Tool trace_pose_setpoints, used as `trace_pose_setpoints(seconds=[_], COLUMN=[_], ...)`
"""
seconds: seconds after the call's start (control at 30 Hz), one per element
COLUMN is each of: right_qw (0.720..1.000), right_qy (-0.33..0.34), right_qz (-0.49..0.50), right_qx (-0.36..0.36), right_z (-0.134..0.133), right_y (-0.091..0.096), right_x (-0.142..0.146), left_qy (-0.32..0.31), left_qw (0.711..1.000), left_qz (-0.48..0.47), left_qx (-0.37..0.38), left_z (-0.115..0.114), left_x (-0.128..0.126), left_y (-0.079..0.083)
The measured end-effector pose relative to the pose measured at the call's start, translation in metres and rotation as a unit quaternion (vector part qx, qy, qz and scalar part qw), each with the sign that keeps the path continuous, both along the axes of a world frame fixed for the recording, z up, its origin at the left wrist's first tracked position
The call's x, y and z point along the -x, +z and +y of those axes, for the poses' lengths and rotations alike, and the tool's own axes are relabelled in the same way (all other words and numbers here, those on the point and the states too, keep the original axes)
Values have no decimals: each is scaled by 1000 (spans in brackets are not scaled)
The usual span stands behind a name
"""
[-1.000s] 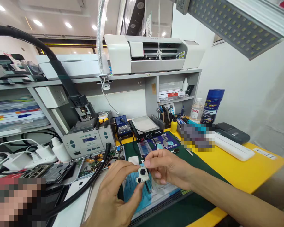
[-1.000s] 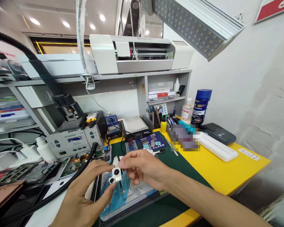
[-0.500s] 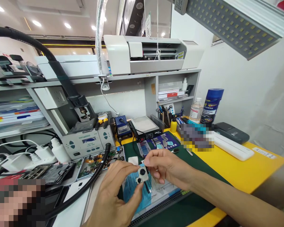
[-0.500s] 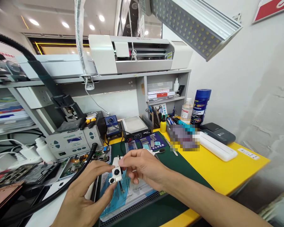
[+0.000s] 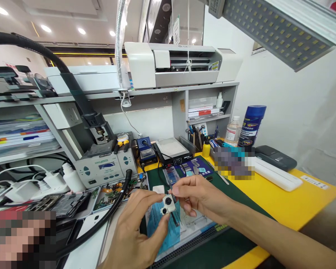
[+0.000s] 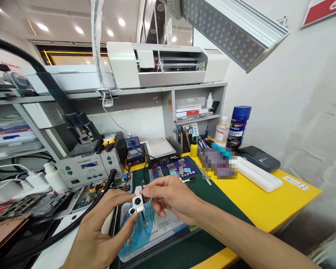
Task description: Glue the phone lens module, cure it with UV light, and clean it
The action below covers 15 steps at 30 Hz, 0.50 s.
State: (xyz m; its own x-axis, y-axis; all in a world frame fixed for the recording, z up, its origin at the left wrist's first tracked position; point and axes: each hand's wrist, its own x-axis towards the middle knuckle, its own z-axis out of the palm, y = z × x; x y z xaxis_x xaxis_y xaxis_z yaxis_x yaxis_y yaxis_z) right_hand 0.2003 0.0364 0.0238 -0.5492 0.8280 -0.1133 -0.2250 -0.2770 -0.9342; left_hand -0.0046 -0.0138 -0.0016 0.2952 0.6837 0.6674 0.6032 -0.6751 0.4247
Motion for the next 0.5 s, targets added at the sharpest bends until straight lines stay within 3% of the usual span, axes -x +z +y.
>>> trace_pose_setpoints(seconds=[0.5], right_qw=[1000], right_qy=[26], right_qz=[11], right_qx=[-6], right_z=[0], right_y=[-1], right_x=[-2], left_qy=[0], left_qw=[1000], left_qz=[-11], left_qx=[5], left_z=[1], left_x=[0], left_y=[-2])
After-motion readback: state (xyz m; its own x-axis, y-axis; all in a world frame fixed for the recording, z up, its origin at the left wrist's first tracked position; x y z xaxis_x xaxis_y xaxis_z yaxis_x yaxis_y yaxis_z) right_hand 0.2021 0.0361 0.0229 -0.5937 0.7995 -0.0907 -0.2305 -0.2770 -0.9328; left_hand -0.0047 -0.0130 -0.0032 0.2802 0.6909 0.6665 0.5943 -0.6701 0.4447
